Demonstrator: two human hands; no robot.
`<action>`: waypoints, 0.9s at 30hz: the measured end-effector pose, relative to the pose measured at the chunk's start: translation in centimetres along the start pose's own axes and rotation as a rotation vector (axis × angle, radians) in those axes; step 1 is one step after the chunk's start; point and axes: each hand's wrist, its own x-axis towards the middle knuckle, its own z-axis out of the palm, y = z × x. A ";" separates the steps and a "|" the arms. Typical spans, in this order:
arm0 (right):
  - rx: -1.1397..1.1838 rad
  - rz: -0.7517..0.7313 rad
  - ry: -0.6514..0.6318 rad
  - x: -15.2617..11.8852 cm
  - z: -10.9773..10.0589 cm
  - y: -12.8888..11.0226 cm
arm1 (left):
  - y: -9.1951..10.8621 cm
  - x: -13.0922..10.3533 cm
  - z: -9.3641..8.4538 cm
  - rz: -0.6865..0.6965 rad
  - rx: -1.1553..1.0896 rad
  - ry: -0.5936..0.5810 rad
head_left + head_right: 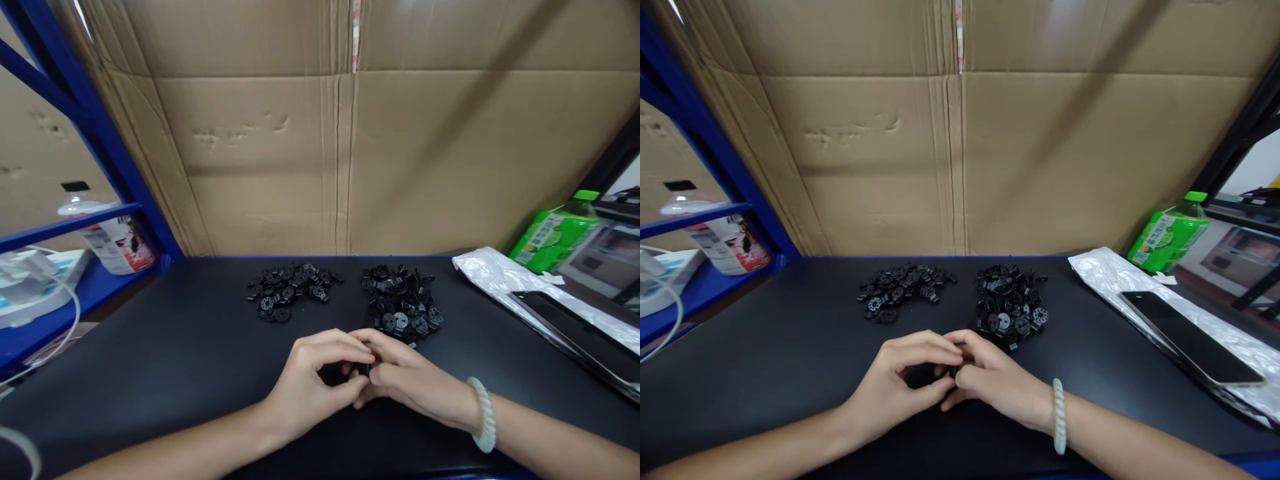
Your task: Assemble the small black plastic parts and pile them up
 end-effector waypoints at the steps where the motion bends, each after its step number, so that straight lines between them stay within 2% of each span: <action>1: -0.046 0.001 -0.001 0.0 0.1 0.0 | 0.0 0.0 0.2 0.013 0.009 -0.001; 6: -0.355 -0.029 0.014 -0.3 0.5 -0.3 | -0.2 -0.3 1.1 0.072 0.090 0.030; 9: -0.452 -0.042 0.038 -0.3 0.6 -0.2 | 0.0 -0.3 1.5 0.138 0.185 0.054; 15: -0.402 -0.055 0.093 0.1 0.6 0.3 | 0.0 -0.3 1.8 0.224 0.336 0.112; 19: -0.234 -0.020 0.124 0.3 0.9 0.4 | -0.3 -0.5 1.8 0.225 0.385 0.142; 22: -0.090 -0.007 0.134 0.6 1.1 0.9 | -0.6 -0.6 1.8 0.175 0.358 0.170; 27: 0.096 -0.062 0.097 0.9 1.4 0.9 | -0.9 0.0 1.1 -0.141 0.062 0.250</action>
